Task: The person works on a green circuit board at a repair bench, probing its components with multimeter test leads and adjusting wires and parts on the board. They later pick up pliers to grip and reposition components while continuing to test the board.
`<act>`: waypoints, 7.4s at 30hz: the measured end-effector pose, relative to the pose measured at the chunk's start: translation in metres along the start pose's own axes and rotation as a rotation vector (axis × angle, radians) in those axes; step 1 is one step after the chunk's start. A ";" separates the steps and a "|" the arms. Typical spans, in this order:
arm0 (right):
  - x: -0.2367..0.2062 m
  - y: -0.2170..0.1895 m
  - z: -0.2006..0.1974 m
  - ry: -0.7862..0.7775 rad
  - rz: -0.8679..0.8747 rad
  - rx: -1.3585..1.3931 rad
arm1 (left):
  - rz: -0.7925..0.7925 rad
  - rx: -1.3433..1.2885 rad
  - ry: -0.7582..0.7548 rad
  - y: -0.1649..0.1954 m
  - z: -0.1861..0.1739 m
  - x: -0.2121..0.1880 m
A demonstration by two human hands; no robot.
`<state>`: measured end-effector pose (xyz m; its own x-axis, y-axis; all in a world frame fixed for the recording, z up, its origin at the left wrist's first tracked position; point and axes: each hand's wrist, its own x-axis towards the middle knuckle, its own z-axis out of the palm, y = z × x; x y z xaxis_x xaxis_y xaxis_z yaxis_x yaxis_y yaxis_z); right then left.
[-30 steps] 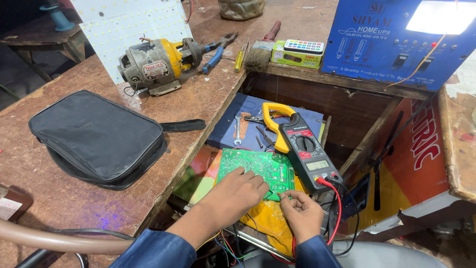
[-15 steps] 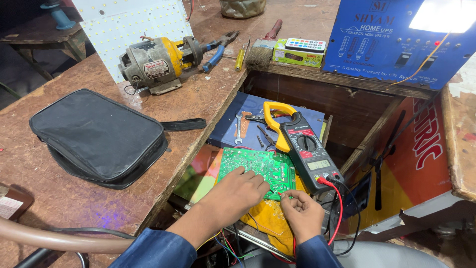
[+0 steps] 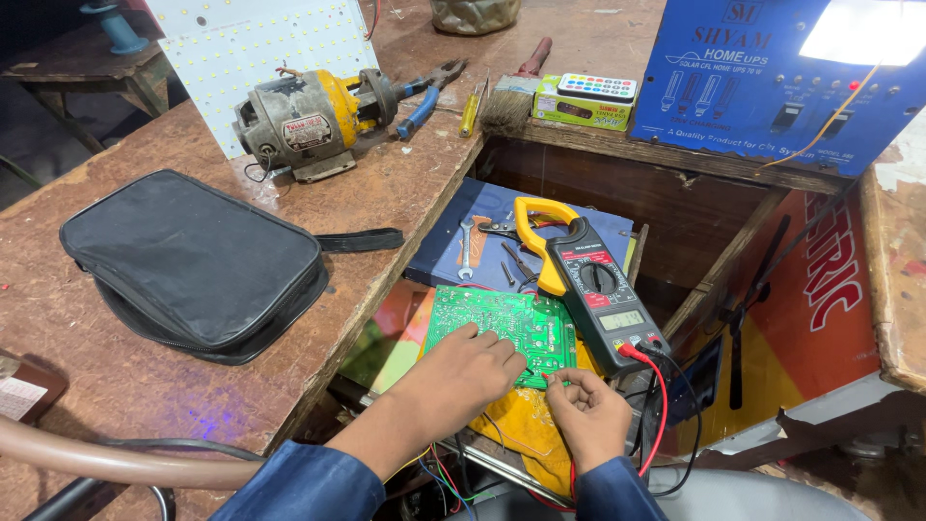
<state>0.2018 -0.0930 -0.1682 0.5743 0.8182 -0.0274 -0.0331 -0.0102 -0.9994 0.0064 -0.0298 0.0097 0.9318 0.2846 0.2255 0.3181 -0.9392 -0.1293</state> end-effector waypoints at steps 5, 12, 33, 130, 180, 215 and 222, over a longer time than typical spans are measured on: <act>0.002 0.005 -0.001 -0.001 0.005 0.021 | -0.005 0.012 -0.011 0.000 -0.003 0.001; -0.002 -0.010 0.002 -0.031 0.043 0.110 | -0.127 0.014 0.164 -0.001 -0.008 0.003; -0.009 -0.040 -0.001 -0.162 -0.121 0.153 | -0.689 -0.686 0.248 0.016 -0.001 0.016; -0.015 -0.046 0.022 0.191 -0.417 -0.520 | -0.472 -0.305 0.164 0.018 -0.008 0.012; -0.020 -0.061 0.020 0.198 -0.443 -0.532 | -0.773 -0.779 0.591 0.001 0.025 0.025; -0.018 -0.059 0.023 0.198 -0.421 -0.566 | -0.766 -0.736 0.523 0.003 0.033 0.025; -0.018 -0.058 0.024 0.197 -0.377 -0.539 | -0.772 -0.704 0.505 0.005 0.035 0.024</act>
<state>0.1744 -0.0932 -0.1093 0.6062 0.7028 0.3724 0.5806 -0.0710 -0.8111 0.0364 -0.0214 -0.0195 0.3058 0.8682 0.3909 0.4558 -0.4939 0.7404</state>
